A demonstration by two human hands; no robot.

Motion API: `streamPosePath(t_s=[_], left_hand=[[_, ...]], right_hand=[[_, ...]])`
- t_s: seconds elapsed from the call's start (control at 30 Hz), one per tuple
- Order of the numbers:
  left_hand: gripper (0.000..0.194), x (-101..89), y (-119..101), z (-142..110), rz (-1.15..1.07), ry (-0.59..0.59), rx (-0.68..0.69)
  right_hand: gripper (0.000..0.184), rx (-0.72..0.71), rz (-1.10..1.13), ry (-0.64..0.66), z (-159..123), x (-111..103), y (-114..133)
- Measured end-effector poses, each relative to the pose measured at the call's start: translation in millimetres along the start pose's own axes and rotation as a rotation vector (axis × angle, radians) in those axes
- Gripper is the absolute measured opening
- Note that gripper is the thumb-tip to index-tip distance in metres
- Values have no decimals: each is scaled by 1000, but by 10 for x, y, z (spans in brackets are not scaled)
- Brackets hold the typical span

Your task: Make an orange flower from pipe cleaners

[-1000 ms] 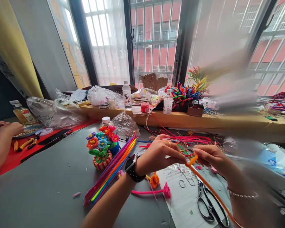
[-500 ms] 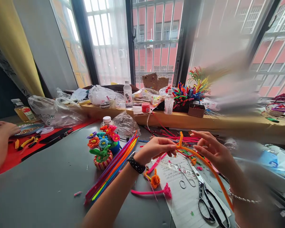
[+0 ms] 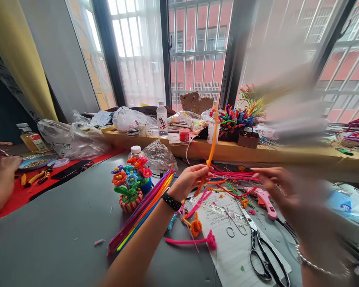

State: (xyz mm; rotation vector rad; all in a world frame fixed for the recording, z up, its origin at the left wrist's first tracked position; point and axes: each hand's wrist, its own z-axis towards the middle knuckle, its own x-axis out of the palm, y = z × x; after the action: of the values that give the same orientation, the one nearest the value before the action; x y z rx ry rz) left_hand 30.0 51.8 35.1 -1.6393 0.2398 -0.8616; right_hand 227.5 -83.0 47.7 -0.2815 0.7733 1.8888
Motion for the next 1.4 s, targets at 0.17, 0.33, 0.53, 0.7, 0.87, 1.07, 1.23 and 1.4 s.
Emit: streamPosePath(t_s=[0.17,0.33,0.53,0.7,0.87,1.07,1.23,1.4], left_hand=[[21,198,35,-116,-82,377,-183],[17,254,41,-168,-103,486,-242],[16,277,27,-167,-97,502,-238],[20,303,57,-183,-46,524,-227],[24,305,24,-203,187,396,-66],[38,356,27,-202,355,163,115],[27,382,37,-226,561,74,233],[18,371,54,-241,951,-76,402]], right_hand=[[28,-61,189,131,73,411,51],[21,-52,331,293,58,445,74],[18,190,554,341,31,297,118],[21,217,516,293,38,286,186],[29,187,344,398,60,343,201],[30,141,109,377,50,377,146],[24,75,-9,350,18,366,202],[23,-16,-96,403,-21,316,255]])
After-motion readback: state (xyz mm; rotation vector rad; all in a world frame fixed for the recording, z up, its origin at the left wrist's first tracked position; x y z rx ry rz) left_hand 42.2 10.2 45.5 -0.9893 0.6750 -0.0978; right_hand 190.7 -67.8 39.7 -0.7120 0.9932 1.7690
